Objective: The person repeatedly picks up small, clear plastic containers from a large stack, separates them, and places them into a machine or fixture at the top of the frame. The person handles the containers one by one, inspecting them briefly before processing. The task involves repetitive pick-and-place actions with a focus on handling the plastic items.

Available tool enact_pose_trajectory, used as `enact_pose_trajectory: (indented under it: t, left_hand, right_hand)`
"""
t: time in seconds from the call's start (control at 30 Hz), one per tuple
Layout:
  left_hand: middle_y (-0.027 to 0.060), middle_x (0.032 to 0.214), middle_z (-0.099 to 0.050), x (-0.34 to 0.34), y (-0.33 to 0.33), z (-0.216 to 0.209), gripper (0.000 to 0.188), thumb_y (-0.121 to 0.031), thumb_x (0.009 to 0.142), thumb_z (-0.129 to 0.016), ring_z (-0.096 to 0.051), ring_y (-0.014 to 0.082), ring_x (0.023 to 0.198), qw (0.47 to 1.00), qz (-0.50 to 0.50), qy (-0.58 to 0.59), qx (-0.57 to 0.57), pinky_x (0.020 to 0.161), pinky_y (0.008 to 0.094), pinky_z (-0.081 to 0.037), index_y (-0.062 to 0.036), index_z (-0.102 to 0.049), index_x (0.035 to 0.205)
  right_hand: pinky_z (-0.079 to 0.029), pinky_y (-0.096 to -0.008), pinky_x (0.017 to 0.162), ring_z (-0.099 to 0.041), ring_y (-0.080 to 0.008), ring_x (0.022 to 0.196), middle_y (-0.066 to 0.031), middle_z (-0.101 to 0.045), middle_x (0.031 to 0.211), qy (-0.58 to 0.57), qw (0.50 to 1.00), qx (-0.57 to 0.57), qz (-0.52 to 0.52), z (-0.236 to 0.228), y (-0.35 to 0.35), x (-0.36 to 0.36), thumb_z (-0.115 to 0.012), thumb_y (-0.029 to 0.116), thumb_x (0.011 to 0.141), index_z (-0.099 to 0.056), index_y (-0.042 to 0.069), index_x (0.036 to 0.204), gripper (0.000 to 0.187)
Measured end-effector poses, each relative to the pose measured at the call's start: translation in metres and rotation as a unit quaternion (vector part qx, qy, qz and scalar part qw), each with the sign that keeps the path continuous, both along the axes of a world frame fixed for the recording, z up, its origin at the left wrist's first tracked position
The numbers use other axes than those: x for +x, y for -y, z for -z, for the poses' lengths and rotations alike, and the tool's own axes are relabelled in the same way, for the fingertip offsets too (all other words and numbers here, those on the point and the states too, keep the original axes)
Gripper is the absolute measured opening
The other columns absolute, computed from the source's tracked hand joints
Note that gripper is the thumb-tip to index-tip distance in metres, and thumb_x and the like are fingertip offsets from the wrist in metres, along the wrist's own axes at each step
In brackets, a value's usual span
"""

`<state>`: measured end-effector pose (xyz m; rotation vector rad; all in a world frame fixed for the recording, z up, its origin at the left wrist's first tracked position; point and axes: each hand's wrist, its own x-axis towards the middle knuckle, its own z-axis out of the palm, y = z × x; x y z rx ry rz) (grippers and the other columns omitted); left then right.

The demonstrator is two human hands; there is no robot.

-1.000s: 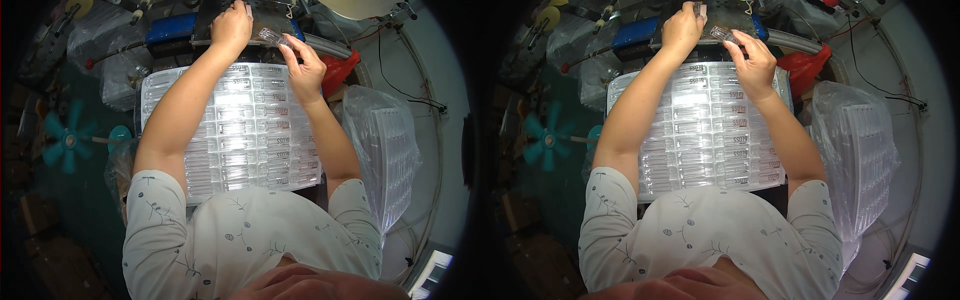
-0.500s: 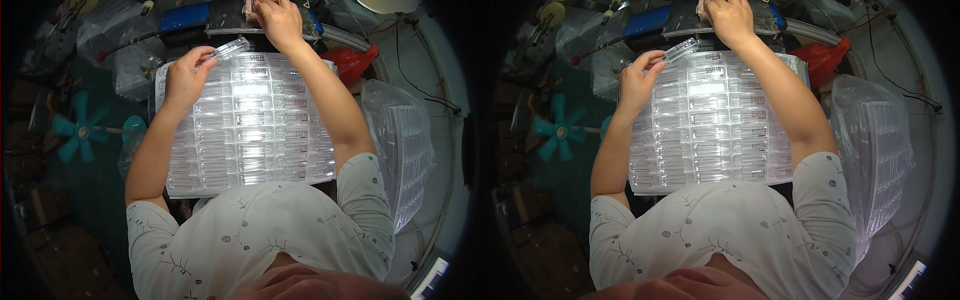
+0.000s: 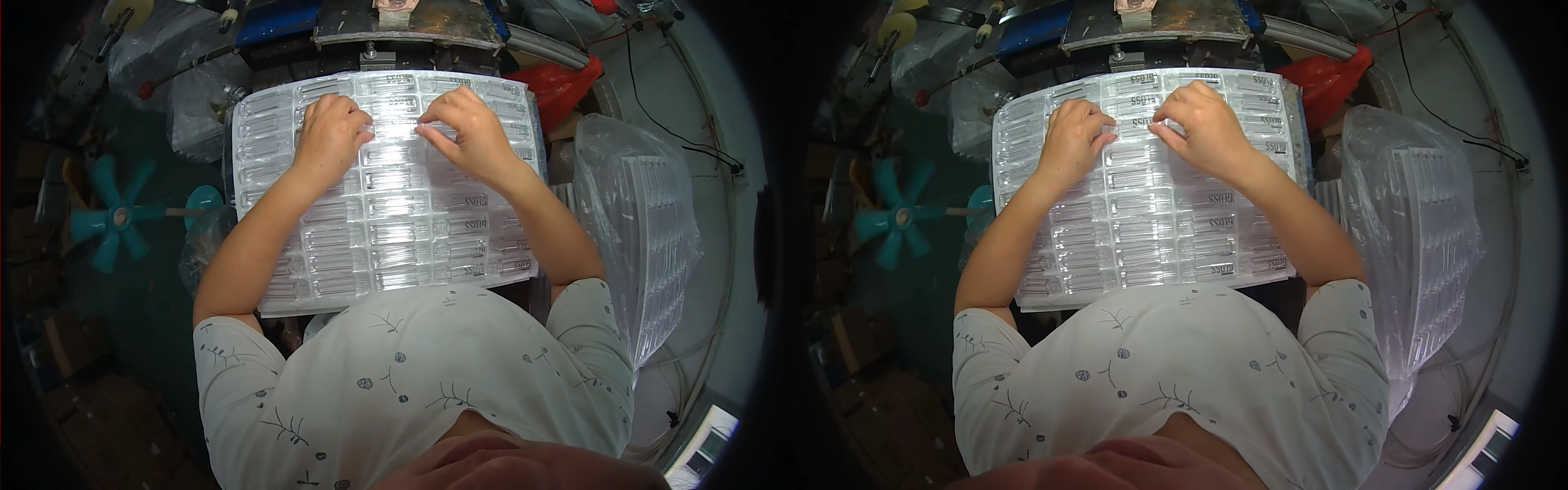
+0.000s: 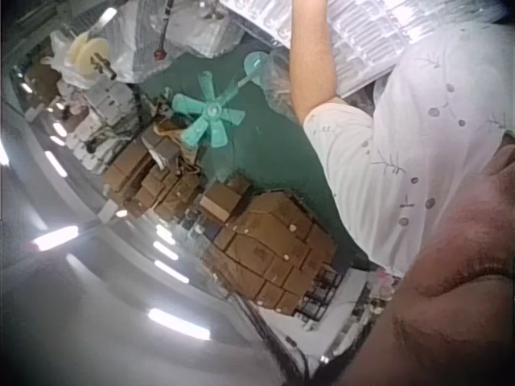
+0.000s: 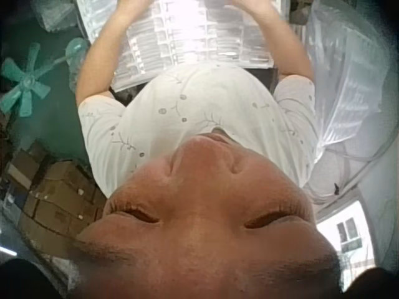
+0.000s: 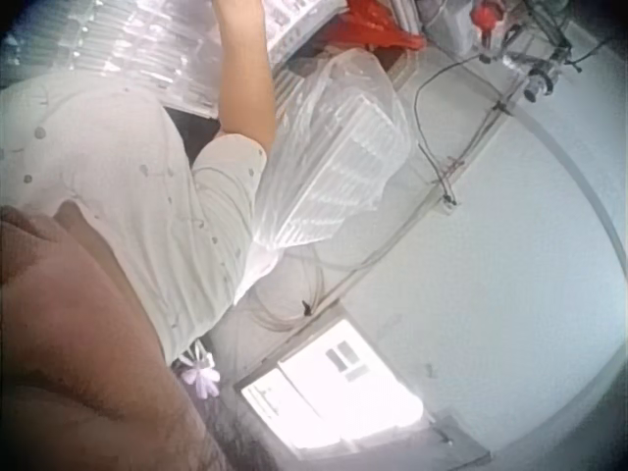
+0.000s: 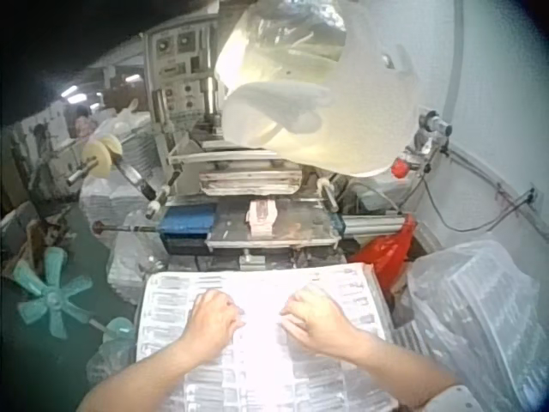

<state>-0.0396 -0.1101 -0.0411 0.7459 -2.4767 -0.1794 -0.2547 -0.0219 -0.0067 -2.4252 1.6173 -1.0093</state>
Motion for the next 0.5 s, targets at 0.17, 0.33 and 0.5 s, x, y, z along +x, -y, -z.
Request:
enact_pose_trajectory:
  t: [0.17, 0.33, 0.5]
  left_hand:
    - [0.0063, 0.096, -0.061, 0.008, 0.002, -0.008, 0.022, -0.013, 0.074, -0.071, -0.053, 0.0265, 0.097, 0.999, -0.005, -0.023, 0.024, 0.086, 0.0373, -0.042, -0.0078, -0.068, 0.095]
    - [0.0076, 0.105, -0.063, 0.024, -0.006, -0.024, 0.027, -0.011, 0.082, -0.066, -0.059, 0.0218, 0.097, 0.983, -0.011, -0.099, 0.155, 0.086, 0.0321, -0.046, -0.0051, -0.064, 0.109]
    - [0.0076, 0.107, -0.063, 0.005, -0.015, -0.028, 0.036, -0.008, 0.089, -0.061, -0.059, 0.0121, 0.098, 0.815, 0.108, -0.308, 0.478, 0.087, 0.0248, -0.046, -0.0019, -0.054, 0.123]
  right_hand:
    - [-0.044, -0.0354, 0.080, -0.052, -0.0252, 0.091, -0.0079, -0.057, 0.092, -0.077, 0.995, 0.049, -0.047, 0.017, 0.000, 0.021, -0.077, 0.012, 0.067, -0.066, 0.004, 0.087, 0.024]
    - [-0.052, -0.0311, 0.076, -0.060, -0.0238, 0.094, -0.0088, -0.061, 0.098, 0.019, 0.998, -0.046, -0.025, 0.013, -0.003, 0.022, -0.076, 0.008, 0.070, -0.065, 0.002, 0.095, 0.029]
    - [-0.056, -0.0268, 0.069, -0.064, -0.0159, 0.088, -0.0127, -0.060, 0.107, 0.222, 0.974, 0.035, -0.004, 0.010, -0.008, 0.036, -0.074, 0.006, 0.075, -0.058, 0.002, 0.108, 0.037]
